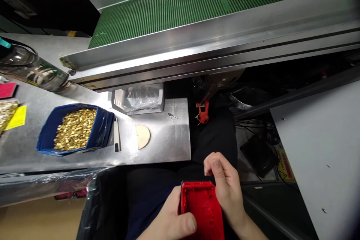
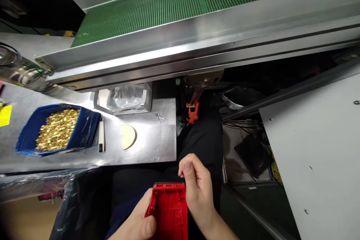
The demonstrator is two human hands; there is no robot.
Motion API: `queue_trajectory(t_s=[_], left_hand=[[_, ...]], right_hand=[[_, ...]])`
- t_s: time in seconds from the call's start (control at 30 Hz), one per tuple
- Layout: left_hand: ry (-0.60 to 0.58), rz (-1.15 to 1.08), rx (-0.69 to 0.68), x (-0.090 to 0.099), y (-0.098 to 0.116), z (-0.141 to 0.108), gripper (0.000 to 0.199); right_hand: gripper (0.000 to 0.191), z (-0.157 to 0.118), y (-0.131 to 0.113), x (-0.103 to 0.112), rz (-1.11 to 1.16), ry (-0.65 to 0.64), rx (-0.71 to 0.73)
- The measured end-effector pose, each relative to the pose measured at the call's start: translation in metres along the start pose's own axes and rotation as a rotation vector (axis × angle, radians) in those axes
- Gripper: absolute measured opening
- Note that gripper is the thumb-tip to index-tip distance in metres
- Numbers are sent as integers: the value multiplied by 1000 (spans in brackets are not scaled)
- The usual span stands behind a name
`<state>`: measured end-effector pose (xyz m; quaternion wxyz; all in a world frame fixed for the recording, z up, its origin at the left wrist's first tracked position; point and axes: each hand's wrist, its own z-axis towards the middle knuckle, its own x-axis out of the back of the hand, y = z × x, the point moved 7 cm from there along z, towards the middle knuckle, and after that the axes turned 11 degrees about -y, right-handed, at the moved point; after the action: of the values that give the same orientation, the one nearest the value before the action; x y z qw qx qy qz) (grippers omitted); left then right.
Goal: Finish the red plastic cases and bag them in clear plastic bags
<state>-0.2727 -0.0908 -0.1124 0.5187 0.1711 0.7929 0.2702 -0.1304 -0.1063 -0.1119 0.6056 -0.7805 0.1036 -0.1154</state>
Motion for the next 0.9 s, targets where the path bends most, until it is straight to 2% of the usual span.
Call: queue_trajectory(t_s=[0.17, 0.23, 0.33, 0.37, 0.4, 0.43, 0.53, 0.57, 0.6, 0.67, 0.73, 0.8, 0.9], left_hand=[[27, 15, 11, 6, -1, -1, 82], [12, 19, 3, 7, 1, 1, 80], [-25, 11, -5, 6, 2, 3, 76], [-36, 8, -4, 6, 0, 3, 75], [-53, -1, -2, 7, -2, 2, 75], [-74, -13, 4, 8, -5, 0, 76], [-84, -74, 7, 16, -13, -10, 86], [-76, -92, 3, 21, -15, -15, 94], [-69, -99, 0, 25, -15, -19, 102], [-70, -77, 6, 31, -13, -28, 112], [-88, -40, 16, 34, -11, -33, 107], [-100, -60, 8, 35, -11, -35, 101], [-93, -156, -13, 36, -18, -36, 111]], right_hand=[[24, 15, -4, 6, -119, -163, -111], [22, 22, -11, 2, -137, -325, -122], [24, 21, -20, -11, -128, -651, -161], [25, 19, -20, -12, -149, -725, -185], [26, 20, -18, -8, -201, -736, -212], [28, 23, -15, 1, -291, -668, -235], [36, 41, -6, 48, -618, -212, -242], [35, 47, -3, 56, -673, -116, -218], [33, 55, 0, 56, -702, -96, -183], [30, 76, 8, 37, -714, -184, -96], [26, 100, 12, 6, -755, -257, -18], [24, 127, 16, -26, -813, -261, 18], [30, 164, 23, -64, -896, -220, 21]])
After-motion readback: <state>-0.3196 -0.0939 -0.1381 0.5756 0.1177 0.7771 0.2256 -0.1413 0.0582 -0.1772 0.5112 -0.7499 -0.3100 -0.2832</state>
